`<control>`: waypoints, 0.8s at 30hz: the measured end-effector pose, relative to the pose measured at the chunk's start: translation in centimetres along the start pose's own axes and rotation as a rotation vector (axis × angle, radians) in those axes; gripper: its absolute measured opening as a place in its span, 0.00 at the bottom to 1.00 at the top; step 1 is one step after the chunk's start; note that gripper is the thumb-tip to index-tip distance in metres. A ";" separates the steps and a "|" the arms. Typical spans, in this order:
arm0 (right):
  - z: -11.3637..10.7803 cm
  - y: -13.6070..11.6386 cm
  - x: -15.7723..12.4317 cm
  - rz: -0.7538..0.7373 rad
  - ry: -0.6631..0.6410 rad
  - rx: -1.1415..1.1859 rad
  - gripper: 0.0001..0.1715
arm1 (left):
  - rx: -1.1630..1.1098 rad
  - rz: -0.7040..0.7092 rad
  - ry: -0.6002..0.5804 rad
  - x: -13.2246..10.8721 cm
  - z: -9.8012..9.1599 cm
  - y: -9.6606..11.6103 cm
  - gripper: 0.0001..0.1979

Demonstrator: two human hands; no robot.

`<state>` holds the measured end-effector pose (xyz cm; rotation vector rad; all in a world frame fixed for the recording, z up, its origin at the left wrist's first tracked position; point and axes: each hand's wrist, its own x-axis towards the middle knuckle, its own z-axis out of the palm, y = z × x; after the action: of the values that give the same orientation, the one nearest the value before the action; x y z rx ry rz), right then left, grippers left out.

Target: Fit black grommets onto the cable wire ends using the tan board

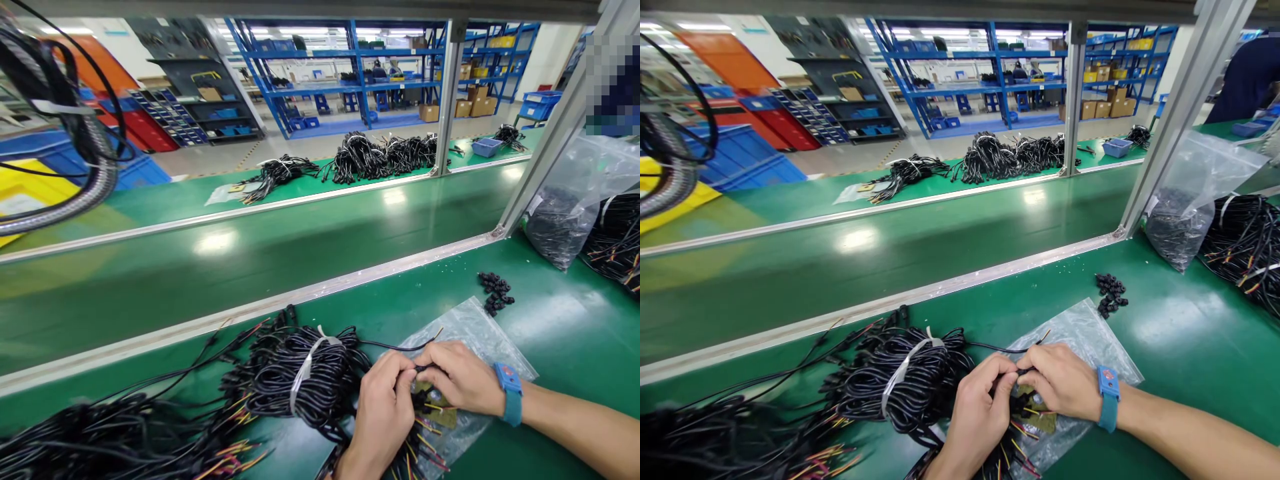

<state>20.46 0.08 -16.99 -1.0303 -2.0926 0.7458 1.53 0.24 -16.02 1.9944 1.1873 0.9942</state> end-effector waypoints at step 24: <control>-8.9 1.5 1.5 0.355 0.178 -0.836 0.16 | 0.051 0.131 0.014 -0.3 -0.7 1.0 0.14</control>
<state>27.27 3.85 -12.21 -1.8616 -2.1031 -0.1247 1.29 -0.35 -14.99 2.1311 1.1113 1.0534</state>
